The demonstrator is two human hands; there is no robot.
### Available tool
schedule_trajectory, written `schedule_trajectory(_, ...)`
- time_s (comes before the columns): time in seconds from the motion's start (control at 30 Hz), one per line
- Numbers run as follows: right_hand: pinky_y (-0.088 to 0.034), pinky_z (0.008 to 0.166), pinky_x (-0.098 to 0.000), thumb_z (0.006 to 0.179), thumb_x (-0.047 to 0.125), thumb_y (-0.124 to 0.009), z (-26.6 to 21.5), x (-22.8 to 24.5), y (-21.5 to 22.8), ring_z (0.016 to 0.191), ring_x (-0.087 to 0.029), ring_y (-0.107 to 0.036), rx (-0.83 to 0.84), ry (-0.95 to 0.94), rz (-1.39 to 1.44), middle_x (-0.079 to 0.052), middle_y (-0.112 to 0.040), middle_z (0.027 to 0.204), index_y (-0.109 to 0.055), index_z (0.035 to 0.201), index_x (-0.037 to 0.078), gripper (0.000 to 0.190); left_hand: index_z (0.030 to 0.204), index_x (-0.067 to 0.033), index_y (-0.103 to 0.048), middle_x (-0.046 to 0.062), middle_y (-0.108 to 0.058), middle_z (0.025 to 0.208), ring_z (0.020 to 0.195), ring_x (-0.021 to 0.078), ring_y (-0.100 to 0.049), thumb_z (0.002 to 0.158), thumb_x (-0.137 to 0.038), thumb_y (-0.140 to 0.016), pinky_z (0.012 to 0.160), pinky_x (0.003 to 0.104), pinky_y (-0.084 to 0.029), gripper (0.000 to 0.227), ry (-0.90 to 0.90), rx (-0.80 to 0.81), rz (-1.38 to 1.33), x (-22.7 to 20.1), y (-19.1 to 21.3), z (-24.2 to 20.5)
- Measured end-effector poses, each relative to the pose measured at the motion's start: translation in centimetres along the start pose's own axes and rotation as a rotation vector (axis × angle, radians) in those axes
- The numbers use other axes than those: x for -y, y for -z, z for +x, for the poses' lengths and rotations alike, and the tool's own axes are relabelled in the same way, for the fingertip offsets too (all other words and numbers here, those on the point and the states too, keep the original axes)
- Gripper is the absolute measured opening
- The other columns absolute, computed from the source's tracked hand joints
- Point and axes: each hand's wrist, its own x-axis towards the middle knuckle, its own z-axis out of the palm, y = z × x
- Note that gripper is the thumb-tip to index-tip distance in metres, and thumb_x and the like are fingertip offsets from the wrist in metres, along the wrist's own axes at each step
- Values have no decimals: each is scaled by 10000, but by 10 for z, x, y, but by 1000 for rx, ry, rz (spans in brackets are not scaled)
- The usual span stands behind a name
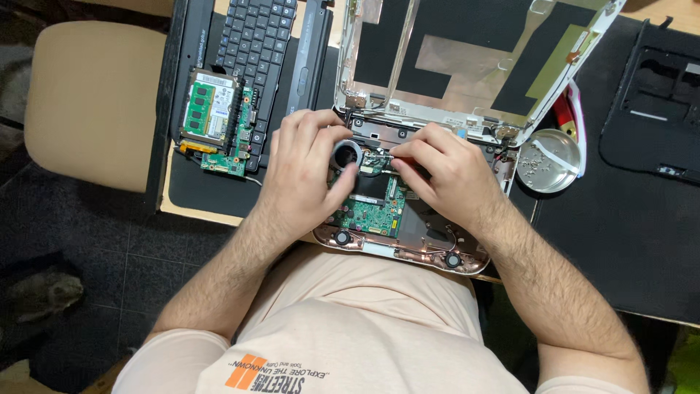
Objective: The person uses a screwdriver to remove screws from the internal components of a disassembled laptop. They detach the cooling fan and then lift out the motherboard, placing it on the table. Finally, they close the laptop lid and handle a small metal bracket.
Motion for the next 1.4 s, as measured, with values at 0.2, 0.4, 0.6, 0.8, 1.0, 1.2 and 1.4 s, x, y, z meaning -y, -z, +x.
schedule_trajectory(0.2, -686, 890, -422, 1215, 217, -829, -1, -2, -2, 952, -267, -818, -8, -11, 6, -1, -755, 1123, -854, 1271, 214, 61, 1396, -64, -766, 105, -588, 1466, 1427, 392, -532, 977, -322, -1044, 1132, 558, -504, 565, -14, 59, 131, 3, 6, 0)
schedule_trajectory(0.4, -682, 850, -413, 1218, 217, -827, -1, 0, -3, 870, -235, -785, -16, -34, 13, 14, -761, 1122, -858, 1282, 211, 71, 1274, -144, -781, 43, -633, 1390, 1399, 336, -589, 1002, -533, -1013, 1100, 513, -500, 528, -129, 19, 188, 27, -7, 4)
schedule_trajectory(0.6, -665, 801, -398, 1209, 208, -844, 0, 0, -1, 805, -222, -753, -26, -18, 18, 13, -769, 1123, -866, 1281, 207, 76, 1278, -117, -754, 49, -681, 1323, 1298, 309, -683, 975, -635, -988, 1091, 490, -535, 644, -294, -75, 252, 32, -8, 8)
schedule_trajectory(0.8, -660, 784, -395, 1203, 206, -855, -1, 0, -1, 791, -218, -746, -27, -21, 28, 14, -768, 1116, -872, 1287, 210, 86, 1265, -91, -786, 86, -759, 1223, 1110, 299, -777, 1197, -564, -819, 979, 470, -600, 479, -367, -170, 206, 30, -6, 3)
schedule_trajectory(1.0, -645, 764, -397, 1211, 216, -849, 0, -1, -2, 770, -225, -735, -50, -25, 65, 14, -765, 1097, -881, 1298, 219, 93, 1404, -57, -838, 130, -828, 1211, 1039, 340, -823, 1144, -371, -934, 929, 485, -668, 418, -273, -187, -17, 23, 10, 1)
schedule_trajectory(1.2, -637, 749, -403, 1283, 318, -714, -7, -5, 0, 712, -242, -691, -57, -86, 113, 11, -678, 996, -849, 1400, 210, 209, 1542, -38, -815, 160, -850, 1298, 1093, 239, -832, 1202, -284, -807, 932, 403, -725, 420, 219, -112, -818, 8, 16, -15)
schedule_trajectory(1.4, -595, 719, -337, 1034, 396, -997, -17, -8, 7, 652, -200, -591, -104, -67, 424, 12, -631, 831, -847, 1492, 140, 545, 1493, 36, -789, 249, -862, 1222, 1055, 295, -882, 1251, -346, -679, 895, 404, -785, 465, 495, 56, -1446, -33, -14, -17)
